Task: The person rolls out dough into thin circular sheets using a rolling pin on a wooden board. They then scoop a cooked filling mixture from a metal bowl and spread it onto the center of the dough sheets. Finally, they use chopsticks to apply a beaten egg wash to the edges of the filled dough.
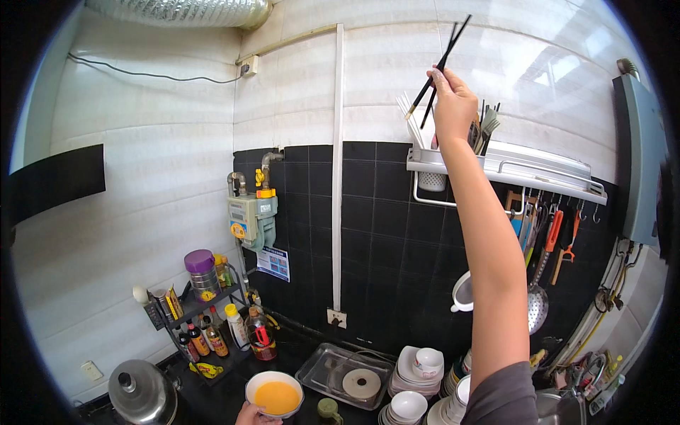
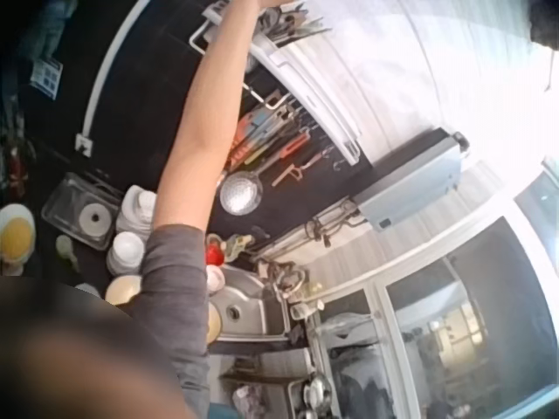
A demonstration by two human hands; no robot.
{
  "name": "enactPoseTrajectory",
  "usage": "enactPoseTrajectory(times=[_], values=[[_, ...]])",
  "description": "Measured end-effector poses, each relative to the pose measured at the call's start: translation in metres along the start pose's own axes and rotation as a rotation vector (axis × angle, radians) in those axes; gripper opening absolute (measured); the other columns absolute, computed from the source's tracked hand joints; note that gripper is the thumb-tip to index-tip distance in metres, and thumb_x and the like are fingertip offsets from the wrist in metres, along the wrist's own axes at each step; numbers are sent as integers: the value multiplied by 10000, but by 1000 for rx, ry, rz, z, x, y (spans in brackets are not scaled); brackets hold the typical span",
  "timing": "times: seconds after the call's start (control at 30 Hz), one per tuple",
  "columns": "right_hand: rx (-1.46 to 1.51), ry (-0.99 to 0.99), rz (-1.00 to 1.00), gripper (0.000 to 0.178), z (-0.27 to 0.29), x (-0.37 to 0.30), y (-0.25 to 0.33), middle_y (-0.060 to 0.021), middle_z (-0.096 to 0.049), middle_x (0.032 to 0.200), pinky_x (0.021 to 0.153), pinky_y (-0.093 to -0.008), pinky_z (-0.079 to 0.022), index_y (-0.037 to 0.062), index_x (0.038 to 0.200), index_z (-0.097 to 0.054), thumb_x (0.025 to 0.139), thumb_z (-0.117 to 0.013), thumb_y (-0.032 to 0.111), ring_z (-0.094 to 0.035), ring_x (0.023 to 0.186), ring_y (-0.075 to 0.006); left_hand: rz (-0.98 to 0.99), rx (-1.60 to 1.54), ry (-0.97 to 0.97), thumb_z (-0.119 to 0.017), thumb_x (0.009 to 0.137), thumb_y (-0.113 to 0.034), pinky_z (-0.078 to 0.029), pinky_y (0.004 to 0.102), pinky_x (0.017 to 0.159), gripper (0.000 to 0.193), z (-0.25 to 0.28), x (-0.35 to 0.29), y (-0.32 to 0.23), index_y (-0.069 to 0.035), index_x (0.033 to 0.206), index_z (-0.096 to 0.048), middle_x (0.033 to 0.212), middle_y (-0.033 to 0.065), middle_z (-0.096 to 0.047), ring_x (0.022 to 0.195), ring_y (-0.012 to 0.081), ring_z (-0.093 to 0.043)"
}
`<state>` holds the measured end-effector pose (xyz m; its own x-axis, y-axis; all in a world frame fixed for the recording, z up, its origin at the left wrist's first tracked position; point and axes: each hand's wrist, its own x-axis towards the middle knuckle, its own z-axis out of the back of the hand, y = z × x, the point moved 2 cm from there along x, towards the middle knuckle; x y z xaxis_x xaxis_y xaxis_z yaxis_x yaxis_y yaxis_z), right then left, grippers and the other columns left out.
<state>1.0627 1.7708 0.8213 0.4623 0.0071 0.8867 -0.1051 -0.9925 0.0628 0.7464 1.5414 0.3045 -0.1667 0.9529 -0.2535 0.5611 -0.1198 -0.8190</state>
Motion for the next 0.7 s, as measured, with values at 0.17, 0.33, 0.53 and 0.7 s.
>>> enactPoseTrajectory(times=[0.17,0.33,0.53,0.7], values=[[168,233,-334,231,27,-62,65,-95,-622,899,685,-248,-503,-53,1048,-576,882,-526,100,-629,805,-160,16,-39,69,-557,761,-202,-514,354,684,435,14,-10,1,-29,1148,-457,1023,114,-584,873,246,-602],[136,393,-540,263,64,-137,111,-103,-609,928,743,-310,-524,-40,1081,-545,896,-509,143,-633,848,-215,78,-28,-57,-492,692,-122,-528,380,617,556,27,-28,2,-57,1220,-330,1059,156,-534,838,285,-589],[111,410,-807,244,112,-207,153,-134,-601,949,742,-328,-535,-25,1070,-517,907,-480,153,-632,837,-224,84,40,-38,-527,689,-172,-499,349,643,543,44,-56,2,-62,1195,-364,1028,136,-541,812,249,-583],[228,427,-1168,219,152,-301,210,-125,-597,917,673,-350,-543,48,1048,-472,896,-490,206,-622,785,-206,86,56,-31,-535,687,-175,-496,363,662,567,70,-86,3,-69,1213,-352,1060,132,-526,845,261,-574]])
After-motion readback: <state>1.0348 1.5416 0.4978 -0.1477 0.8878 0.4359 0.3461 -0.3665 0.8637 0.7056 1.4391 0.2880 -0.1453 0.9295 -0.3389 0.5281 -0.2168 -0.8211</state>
